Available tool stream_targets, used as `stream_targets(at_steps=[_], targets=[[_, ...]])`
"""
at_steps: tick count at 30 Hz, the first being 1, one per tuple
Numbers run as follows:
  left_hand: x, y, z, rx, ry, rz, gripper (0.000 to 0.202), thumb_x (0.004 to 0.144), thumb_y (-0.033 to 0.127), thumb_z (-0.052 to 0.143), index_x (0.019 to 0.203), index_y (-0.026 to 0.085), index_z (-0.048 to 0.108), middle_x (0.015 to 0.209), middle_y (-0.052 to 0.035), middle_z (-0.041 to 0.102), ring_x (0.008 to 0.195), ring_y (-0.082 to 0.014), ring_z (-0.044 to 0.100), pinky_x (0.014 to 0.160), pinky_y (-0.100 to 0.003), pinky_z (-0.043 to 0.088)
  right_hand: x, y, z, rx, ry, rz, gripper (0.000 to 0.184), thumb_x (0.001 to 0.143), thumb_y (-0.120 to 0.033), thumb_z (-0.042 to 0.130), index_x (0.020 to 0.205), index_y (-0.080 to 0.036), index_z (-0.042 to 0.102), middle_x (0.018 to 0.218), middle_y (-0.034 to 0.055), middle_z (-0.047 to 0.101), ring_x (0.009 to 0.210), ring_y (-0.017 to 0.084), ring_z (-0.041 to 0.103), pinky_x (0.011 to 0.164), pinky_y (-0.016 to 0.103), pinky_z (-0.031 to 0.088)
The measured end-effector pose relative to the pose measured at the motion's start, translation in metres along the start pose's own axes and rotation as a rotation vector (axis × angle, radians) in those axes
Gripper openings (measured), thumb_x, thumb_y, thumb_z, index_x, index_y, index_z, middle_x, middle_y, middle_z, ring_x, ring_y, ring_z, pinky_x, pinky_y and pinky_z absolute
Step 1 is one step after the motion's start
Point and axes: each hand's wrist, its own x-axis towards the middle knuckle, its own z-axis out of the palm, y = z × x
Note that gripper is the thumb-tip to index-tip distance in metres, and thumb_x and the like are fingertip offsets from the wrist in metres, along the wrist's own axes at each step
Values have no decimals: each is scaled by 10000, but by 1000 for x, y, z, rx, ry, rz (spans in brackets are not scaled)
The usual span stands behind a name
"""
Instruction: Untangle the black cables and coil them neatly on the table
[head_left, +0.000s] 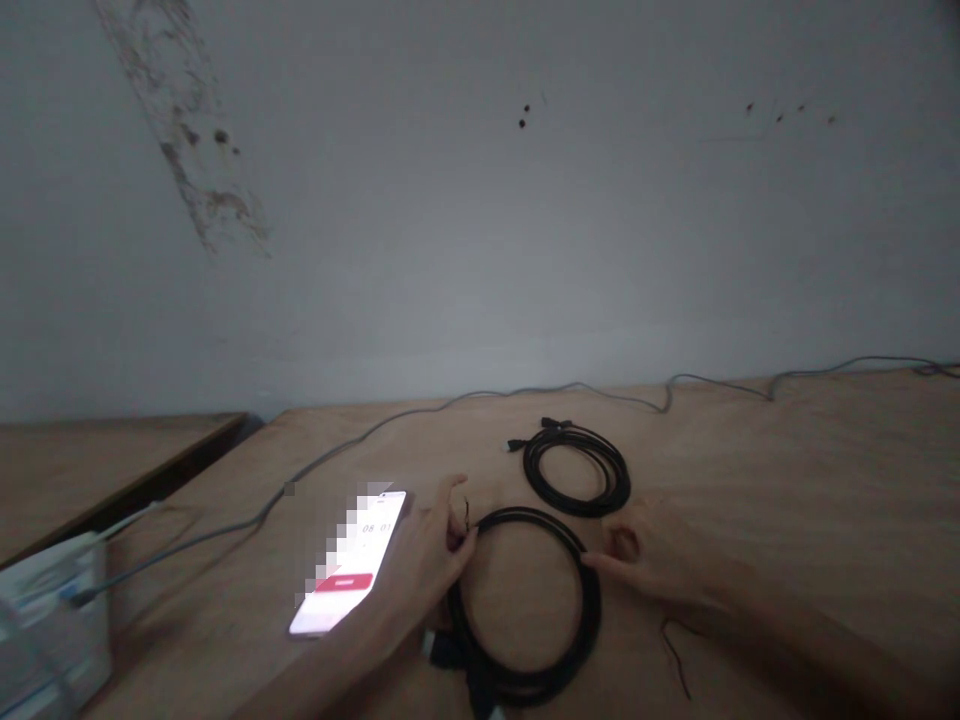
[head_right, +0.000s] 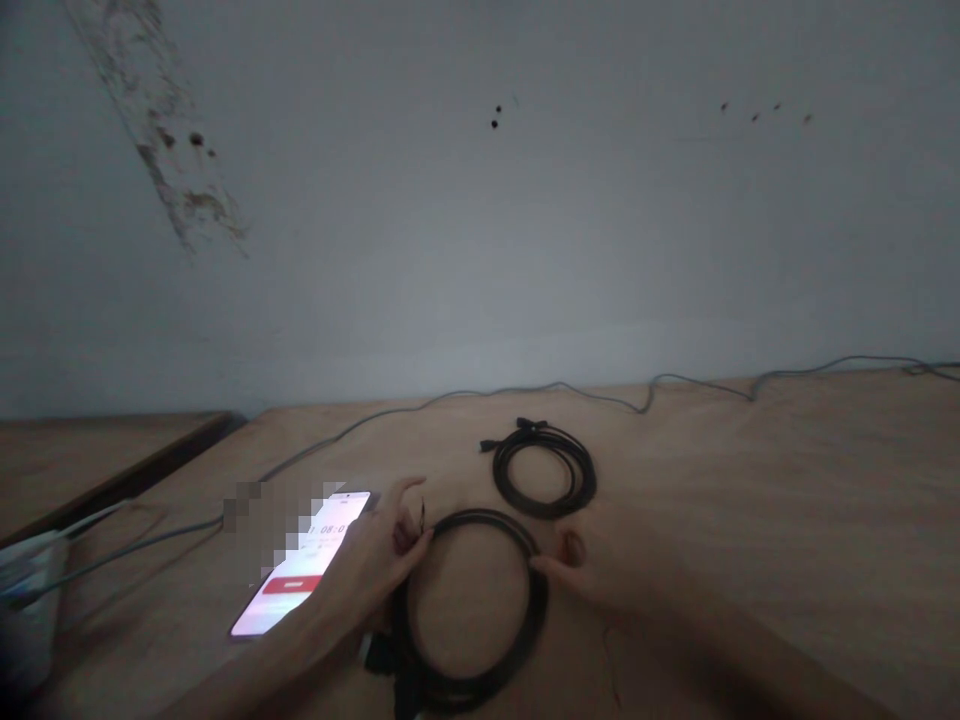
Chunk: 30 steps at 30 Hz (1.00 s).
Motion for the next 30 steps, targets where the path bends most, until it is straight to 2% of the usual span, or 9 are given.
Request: stream_targets(at_steps=[1,3,6,10,13,17,21,26,30], targets=[[-1,2,-2,-18,6,-5,581,853,168,585,1417,210,450,717,49,619,684,-196,634,642,-272,415,-3,-4,3,-22,-77,-34,495,876,-655,619,657,-214,667,656,40,665,616,191,577,583,302,357],[-2,5,-5,-21,-17,-9,592,807,112,571,1383,210,474,706,57,602,675,-188,624,639,-269,408,-5,-12,7,-64,-111,-44,469,842,-647,671,663,-214,680,674,47,696,643,207,611,588,307,358],[-3,7,-7,58,-49,16,406,766,109,576,1157,217,598,730,34,605,702,-200,618,649,-283,416,-5,-19,9,-102,-101,1,365,858,-541,691,697,-215,709,710,52,730,665,220,642,604,312,367],[-3,4,-5,208,23,184,227,760,158,608,977,213,642,1028,-71,650,956,-281,616,824,-387,470,-1,-14,12,-54,-113,-15,287,1010,-377,511,986,-278,778,960,38,790,868,236,705,726,315,420],[-4,1,-4,167,0,333,319,761,145,611,1066,225,660,1207,-91,642,1121,-306,593,963,-447,463,1,-8,13,-8,-90,-16,294,1027,-371,492,1039,-281,771,1028,43,781,921,234,700,776,318,431],[-4,-5,-3,112,-75,416,374,828,183,623,1194,240,673,1337,-85,650,1233,-309,580,1071,-480,440,3,-8,3,27,-36,-5,315,1014,-385,500,905,-235,755,881,45,758,774,205,674,667,298,398],[-4,-10,2,130,-102,388,258,914,234,591,1128,236,736,1291,-85,701,1174,-300,639,1031,-469,488,14,-5,-16,-50,25,39,312,966,-263,498,736,-201,700,712,39,693,646,181,610,598,290,349],[-5,-2,1,158,-49,320,216,939,294,585,982,221,784,1155,-109,732,1043,-307,678,947,-466,515,24,16,-33,-110,-105,33,234,901,-235,538,743,-216,709,713,30,706,629,177,615,586,282,349],[-7,10,-7,190,-93,205,285,958,325,544,846,217,782,971,-97,721,867,-268,688,809,-404,514,9,25,-41,-52,-157,3,111,750,-170,613,736,-231,705,663,6,684,587,170,593,572,281,369]])
